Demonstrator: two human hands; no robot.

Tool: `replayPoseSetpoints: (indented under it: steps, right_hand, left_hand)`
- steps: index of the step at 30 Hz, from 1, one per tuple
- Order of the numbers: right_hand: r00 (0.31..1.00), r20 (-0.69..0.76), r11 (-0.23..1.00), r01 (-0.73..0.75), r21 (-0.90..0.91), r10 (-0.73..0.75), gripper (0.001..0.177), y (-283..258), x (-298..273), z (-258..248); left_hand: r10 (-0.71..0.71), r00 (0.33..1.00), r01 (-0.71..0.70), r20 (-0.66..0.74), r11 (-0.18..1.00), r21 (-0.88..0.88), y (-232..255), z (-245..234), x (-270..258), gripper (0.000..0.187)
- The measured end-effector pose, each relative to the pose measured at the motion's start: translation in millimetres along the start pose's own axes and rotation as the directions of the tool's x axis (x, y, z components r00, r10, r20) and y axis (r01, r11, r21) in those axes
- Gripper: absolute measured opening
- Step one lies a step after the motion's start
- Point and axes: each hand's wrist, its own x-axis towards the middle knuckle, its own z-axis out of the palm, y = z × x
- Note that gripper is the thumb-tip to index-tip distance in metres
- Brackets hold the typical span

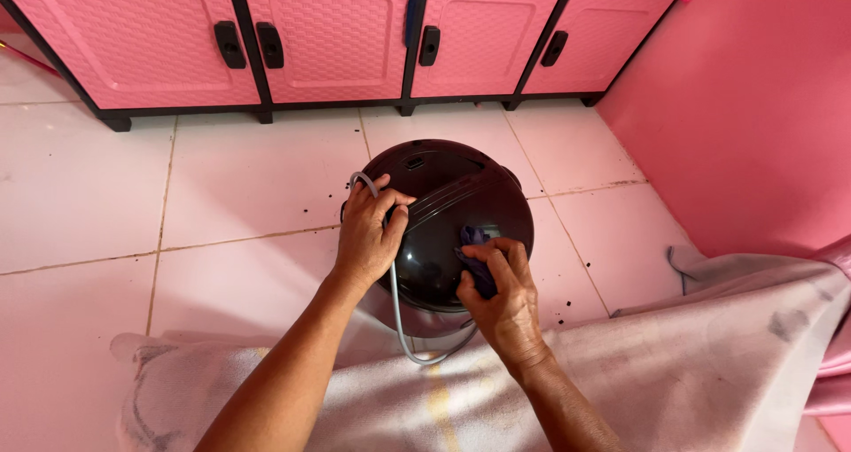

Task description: The person wipes the exterior of a small pink and black appliance with a dark cloth. They rotate the appliance to clean multiple sides and the top, then place it back on the floor.

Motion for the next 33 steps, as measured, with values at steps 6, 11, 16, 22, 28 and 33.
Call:
replayPoseSetpoints:
  steps: [6, 11, 16, 22, 28, 33]
  right_hand:
    - [1.000, -0.030, 1.000, -0.004, -0.015, 0.004, 0.038, 1, 2, 1]
    - [0.998, -0.053, 0.999, -0.034, -0.006, 0.034, 0.032, -1, 0, 7]
    - [0.977, -0.099, 0.979, 0.180, -0.091, -0.189, 0.023, 6, -5, 8]
    - [0.976, -0.170, 0.989, 0.125, -0.084, -0.138, 0.014, 14, 7, 11]
    - [0.871, -0.073, 0.853, 0.453, -0.261, -0.485, 0.036, 6, 14, 29]
    - [0.943, -0.148, 0.951, 0.280, -0.132, -0.298, 0.036, 44, 90, 7]
  left_hand:
    - [0.020, 0.999, -0.020, -0.043, 1.000, 0.003, -3, 2, -1, 0.019]
    - [0.044, 0.996, -0.043, -0.076, 0.999, 0.003, -2, 2, 0, 0.018]
    - [0.017, 1.000, -0.017, -0.008, 1.000, -0.017, 1, -1, 1, 0.019]
    - [0.057, 0.997, -0.059, -0.050, 0.997, -0.040, 3, -4, -2, 0.021]
    - [0.037, 0.999, -0.037, -0.016, 0.999, -0.024, 6, -6, -5, 0.034]
    - [0.000, 0.981, -0.010, -0.193, 0.998, -0.054, 8, -1, -22, 0.039]
